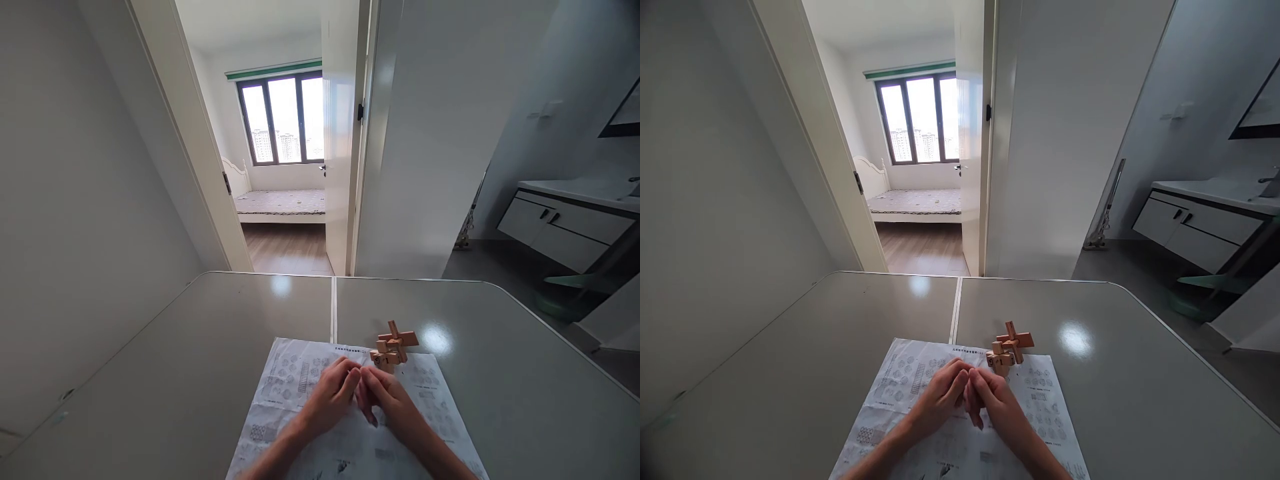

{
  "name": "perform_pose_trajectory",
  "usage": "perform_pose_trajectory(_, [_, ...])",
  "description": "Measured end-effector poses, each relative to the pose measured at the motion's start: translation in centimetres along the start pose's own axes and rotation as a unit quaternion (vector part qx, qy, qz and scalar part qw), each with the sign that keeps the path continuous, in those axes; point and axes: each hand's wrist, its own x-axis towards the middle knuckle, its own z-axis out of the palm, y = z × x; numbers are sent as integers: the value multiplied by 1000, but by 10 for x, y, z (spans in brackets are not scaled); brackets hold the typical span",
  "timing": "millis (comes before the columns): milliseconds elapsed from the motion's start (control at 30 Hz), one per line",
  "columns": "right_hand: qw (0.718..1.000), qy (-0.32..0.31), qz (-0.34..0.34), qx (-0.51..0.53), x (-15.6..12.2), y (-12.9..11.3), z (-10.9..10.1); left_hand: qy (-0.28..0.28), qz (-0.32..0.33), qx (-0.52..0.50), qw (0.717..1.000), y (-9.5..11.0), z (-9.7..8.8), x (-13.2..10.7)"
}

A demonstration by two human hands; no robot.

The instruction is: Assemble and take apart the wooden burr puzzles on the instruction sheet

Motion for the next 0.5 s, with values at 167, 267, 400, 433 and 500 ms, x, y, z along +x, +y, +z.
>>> perform_pose_trajectory(167, [962,217,-78,-149,-4,-14,-14,-9,-18,-6,1000,1,1,0])
perform_pose_trajectory(267, [922,296,-126,-217,-3,-17,-26,-3,-23,-5,1000,2,1,0])
perform_pose_trajectory(400, [880,342,-184,-273,3,-16,-41,-6,-26,-2,1000,1,1,0])
perform_pose_trajectory(433, [870,352,-195,-287,5,-15,-44,-7,-27,-1,1000,0,1,0])
perform_pose_trajectory(500, [845,377,-195,-325,9,-13,-50,-8,-28,1,1000,0,1,-1])
